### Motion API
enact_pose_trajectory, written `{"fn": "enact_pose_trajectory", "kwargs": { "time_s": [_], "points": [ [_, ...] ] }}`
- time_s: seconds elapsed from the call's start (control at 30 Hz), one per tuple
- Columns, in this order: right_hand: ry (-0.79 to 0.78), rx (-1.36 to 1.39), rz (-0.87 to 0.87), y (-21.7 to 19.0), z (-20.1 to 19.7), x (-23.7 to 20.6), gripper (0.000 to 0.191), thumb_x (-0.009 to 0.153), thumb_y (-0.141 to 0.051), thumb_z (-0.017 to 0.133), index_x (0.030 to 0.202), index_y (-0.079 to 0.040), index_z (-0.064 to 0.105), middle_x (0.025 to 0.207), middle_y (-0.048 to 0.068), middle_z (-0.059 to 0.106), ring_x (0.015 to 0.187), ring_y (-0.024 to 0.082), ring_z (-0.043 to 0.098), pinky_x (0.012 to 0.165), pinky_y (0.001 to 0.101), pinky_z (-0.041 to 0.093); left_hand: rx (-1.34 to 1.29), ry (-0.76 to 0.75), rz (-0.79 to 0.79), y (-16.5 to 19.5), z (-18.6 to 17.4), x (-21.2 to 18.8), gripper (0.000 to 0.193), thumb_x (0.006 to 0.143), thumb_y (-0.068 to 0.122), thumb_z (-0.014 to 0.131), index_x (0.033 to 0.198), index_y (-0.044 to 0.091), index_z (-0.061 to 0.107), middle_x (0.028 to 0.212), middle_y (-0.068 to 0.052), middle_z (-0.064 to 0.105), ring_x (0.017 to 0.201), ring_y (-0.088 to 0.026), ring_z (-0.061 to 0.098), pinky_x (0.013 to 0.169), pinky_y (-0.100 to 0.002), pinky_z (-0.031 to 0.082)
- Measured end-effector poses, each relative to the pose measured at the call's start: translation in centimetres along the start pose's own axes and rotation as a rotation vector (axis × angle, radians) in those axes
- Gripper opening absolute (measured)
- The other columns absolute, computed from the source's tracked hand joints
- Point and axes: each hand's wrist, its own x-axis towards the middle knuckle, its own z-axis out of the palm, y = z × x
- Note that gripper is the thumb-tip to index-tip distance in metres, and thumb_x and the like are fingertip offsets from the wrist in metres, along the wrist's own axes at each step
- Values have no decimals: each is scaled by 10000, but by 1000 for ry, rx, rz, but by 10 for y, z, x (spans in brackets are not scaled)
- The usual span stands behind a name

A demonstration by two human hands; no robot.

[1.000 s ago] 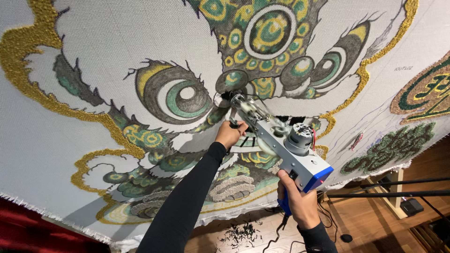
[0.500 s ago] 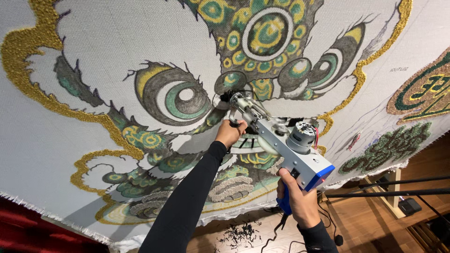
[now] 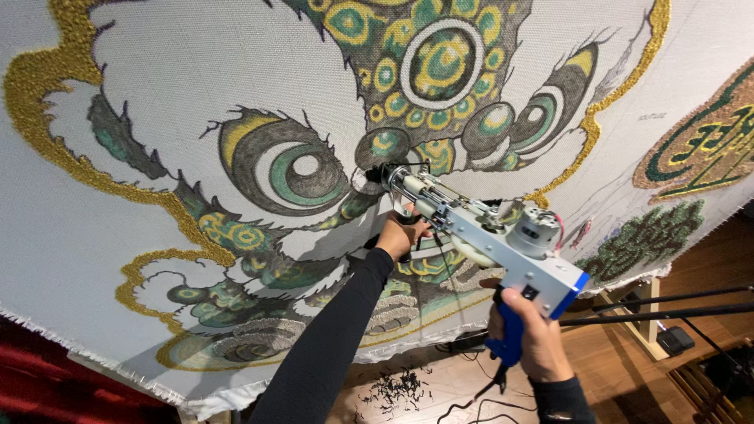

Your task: The person uses a handheld electric tufting gun to apply black yarn into a stretched canvas featuring a pre-drawn design of a stylized lion head. The operator guides the tool along the contours of the artwork, filling in specific areas with tufted yarn.

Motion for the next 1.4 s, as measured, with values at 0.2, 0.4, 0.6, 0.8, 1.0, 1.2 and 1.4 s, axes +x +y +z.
{"fn": "enact_pose_trajectory", "kwargs": {
  "time_s": [0.2, 0.4, 0.6, 0.8, 1.0, 1.2, 1.4],
  "points": [
    [-38, 22, 46, -13, -36, -15, 591, 866, -372, 627, 1234, 89, 644, 618, 59, 516, 509, 165, 501, 490, 320, 428, 107, -54, 77, -31, 23, -6, 123, 929, 62, 667, 885, -48, 634, 783, -65, 659, 668, -197, 712, 615, -319, 563],
    [-67, 62, 27, -12, -57, -31, 668, 861, -435, 602, 1261, 100, 629, 632, 56, 505, 527, 171, 490, 539, 334, 432, 234, -27, 71, -15, 45, -26, 201, 925, 110, 734, 995, -78, 720, 804, -112, 726, 640, -166, 701, 568, -318, 516],
    [-73, 67, 59, -13, -60, -33, 670, 861, -444, 590, 1277, 80, 625, 635, 52, 503, 541, 170, 493, 544, 333, 426, 279, -82, 121, -5, 45, -33, 268, 909, 135, 773, 1089, -61, 746, 901, -108, 764, 595, -134, 648, 518, -295, 518],
    [-37, 39, 91, -10, -47, -31, 614, 873, -402, 595, 1247, 82, 651, 612, 55, 503, 523, 165, 485, 522, 326, 424, 203, -43, -14, -17, 32, -37, 288, 877, 133, 737, 1133, 7, 703, 934, -78, 770, 584, -92, 611, 482, -258, 483],
    [-36, 19, 93, -9, -38, -28, 604, 883, -392, 600, 1236, 95, 652, 604, 57, 504, 509, 159, 473, 498, 313, 409, 200, -19, -28, -21, 26, -37, 213, 871, 114, 775, 1012, -40, 733, 833, -61, 717, 580, -106, 577, 490, -276, 475],
    [-45, 8, 90, -10, -33, -23, 604, 892, -397, 595, 1240, 94, 647, 600, 61, 505, 509, 156, 479, 503, 309, 416, 195, 19, -60, -15, 24, -39, 188, 860, 119, 794, 979, -4, 715, 819, -31, 703, 576, -95, 566, 501, -287, 475],
    [-30, 8, 90, -8, -28, -18, 600, 893, -398, 587, 1246, 83, 647, 609, 60, 512, 517, 154, 483, 508, 311, 427, 193, 18, -61, -9, 22, -37, 193, 855, 123, 811, 975, 0, 725, 765, -38, 681, 543, -91, 529, 485, -287, 451]
  ]
}}
